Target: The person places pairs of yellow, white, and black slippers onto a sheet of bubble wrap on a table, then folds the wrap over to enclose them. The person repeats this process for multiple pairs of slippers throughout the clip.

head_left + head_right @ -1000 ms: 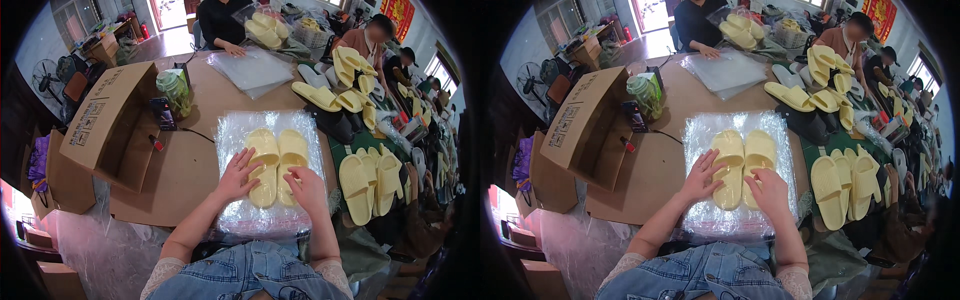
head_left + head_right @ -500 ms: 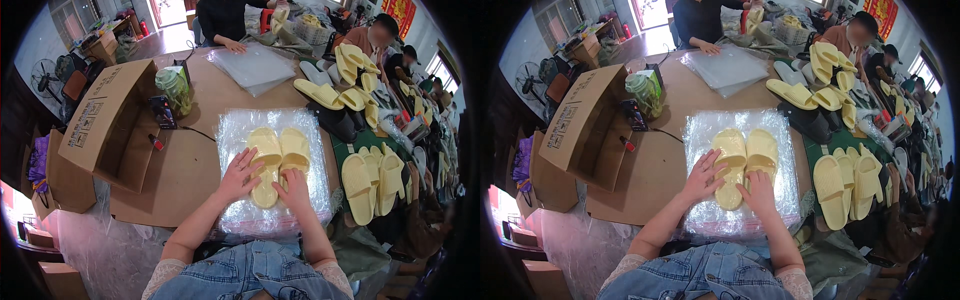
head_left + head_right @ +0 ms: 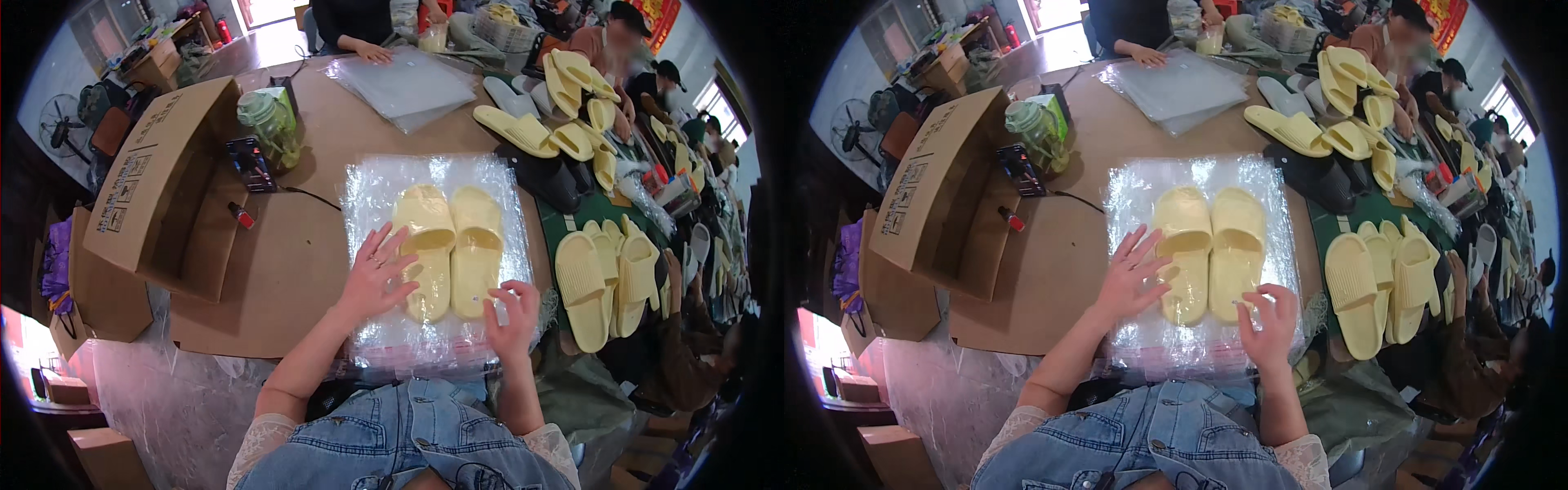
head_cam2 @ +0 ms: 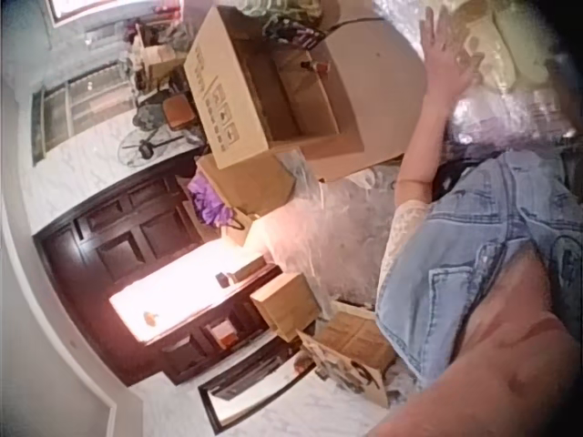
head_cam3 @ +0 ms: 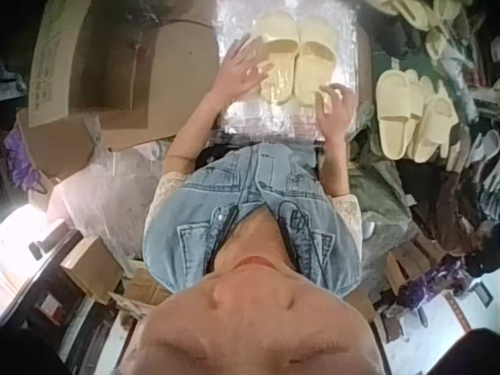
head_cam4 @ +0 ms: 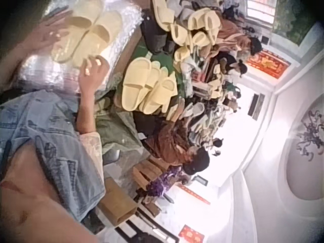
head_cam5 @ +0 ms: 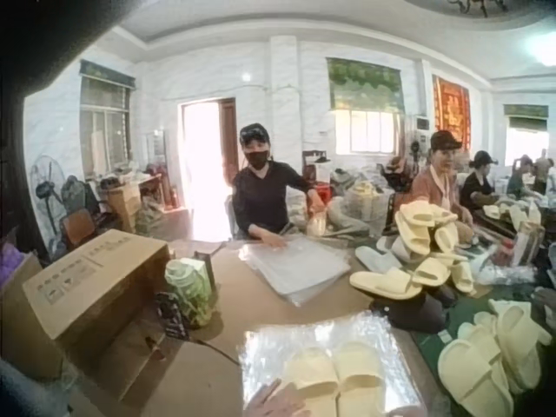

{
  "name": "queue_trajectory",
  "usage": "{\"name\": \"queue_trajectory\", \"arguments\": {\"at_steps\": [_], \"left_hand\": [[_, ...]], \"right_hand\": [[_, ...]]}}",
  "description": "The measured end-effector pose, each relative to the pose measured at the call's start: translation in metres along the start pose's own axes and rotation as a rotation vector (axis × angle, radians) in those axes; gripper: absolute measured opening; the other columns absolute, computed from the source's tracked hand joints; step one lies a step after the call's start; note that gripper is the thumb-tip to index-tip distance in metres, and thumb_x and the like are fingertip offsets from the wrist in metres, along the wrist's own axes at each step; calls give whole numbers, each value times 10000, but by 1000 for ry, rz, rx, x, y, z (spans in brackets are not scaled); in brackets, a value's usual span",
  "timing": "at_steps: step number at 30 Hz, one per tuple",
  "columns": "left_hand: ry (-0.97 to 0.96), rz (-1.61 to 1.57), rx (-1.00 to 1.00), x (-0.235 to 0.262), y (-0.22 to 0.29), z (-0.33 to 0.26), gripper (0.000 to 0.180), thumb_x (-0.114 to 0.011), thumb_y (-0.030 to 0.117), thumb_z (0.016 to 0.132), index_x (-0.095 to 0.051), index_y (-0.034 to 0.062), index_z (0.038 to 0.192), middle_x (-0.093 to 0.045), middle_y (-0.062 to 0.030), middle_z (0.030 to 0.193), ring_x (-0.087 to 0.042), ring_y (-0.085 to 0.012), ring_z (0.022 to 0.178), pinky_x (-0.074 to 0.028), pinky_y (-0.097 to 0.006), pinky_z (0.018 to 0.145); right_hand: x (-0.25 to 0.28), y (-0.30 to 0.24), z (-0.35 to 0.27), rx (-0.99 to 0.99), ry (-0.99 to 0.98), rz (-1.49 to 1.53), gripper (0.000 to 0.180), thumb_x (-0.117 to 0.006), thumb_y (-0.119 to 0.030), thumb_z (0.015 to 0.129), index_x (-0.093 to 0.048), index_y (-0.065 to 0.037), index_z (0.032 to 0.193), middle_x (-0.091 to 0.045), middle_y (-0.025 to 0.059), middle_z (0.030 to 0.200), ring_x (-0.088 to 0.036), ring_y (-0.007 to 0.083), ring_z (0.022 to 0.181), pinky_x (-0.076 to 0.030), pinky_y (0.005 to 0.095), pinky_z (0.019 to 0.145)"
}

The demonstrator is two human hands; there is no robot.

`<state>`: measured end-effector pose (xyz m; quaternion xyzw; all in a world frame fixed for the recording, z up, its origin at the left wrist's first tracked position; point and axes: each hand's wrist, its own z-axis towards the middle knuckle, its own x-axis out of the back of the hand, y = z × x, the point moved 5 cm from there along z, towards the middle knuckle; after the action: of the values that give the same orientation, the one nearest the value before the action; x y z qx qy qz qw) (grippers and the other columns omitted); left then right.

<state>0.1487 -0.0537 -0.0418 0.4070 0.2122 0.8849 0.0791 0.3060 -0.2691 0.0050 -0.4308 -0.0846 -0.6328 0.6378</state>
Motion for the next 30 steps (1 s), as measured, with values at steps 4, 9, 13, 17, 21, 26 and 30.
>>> {"name": "queue_trajectory", "arguments": {"at_steps": [4, 9, 13, 17, 21, 26, 30], "left_hand": [[31, -107, 223, 18, 20, -23, 586, -795, 364, 820, -639, 130, 1334, -429, -198, 1548, -382, -419, 1427, -365, -508, 1140], [-191, 4, 536, 11, 27, -43, 746, -776, 380, 824, -499, 106, 1460, -417, -241, 1535, -380, -432, 1405, -334, -508, 1155], [-250, 50, 455, 6, 22, -20, 759, -752, 448, 849, -495, 79, 1460, -409, -216, 1552, -377, -439, 1396, -318, -510, 1166], [-149, 14, 454, 4, -2, 4, 756, -764, 411, 837, -494, 66, 1454, -389, -178, 1582, -394, -432, 1388, -324, -490, 1164], [-56, 23, 540, 20, 0, -9, 861, -813, 385, 794, -427, 69, 1496, -486, -217, 1454, -510, -388, 1277, -439, -466, 1051], [-462, -158, 817, 45, 39, -30, 1057, -856, 447, 736, -305, 75, 1558, -606, -162, 1092, -619, -303, 956, -516, -423, 847], [-432, -312, 759, 35, 43, -58, 833, -787, 283, 830, -384, 131, 1543, -649, -99, 855, -642, -224, 752, -539, -367, 729]], "right_hand": [[23, 40, -3, -283, 25, 104, 256, -740, -86, 837, -657, -47, 1076, -612, 93, 1039, -570, 226, 898, -457, 337, 784], [6, 63, -16, -527, -161, 125, 380, -726, -157, 893, -639, -15, 1234, -635, 81, 957, -574, 189, 827, -460, 310, 722], [-28, 64, 3, -420, -341, 115, 410, -701, -225, 919, -628, -18, 1265, -654, 154, 1006, -630, 293, 874, -504, 406, 789], [-44, 71, 29, -471, -238, 377, 448, -696, -207, 920, -604, -4, 1309, -654, 164, 1043, -642, 289, 898, -518, 393, 800], [-16, 64, 22, -492, -269, 214, 578, -688, -266, 942, -505, -17, 1430, -650, 190, 1154, -654, 269, 929, -529, 380, 810], [7, 87, -22, -815, -396, 477, 583, -623, -294, 993, -447, -34, 1484, -684, 83, 854, -650, 165, 762, -507, 317, 747], [0, 74, -40, -799, -492, 702, 599, -686, -146, 940, -451, -17, 1476, -605, 6, 742, -555, 77, 674, -458, 253, 625]]}}
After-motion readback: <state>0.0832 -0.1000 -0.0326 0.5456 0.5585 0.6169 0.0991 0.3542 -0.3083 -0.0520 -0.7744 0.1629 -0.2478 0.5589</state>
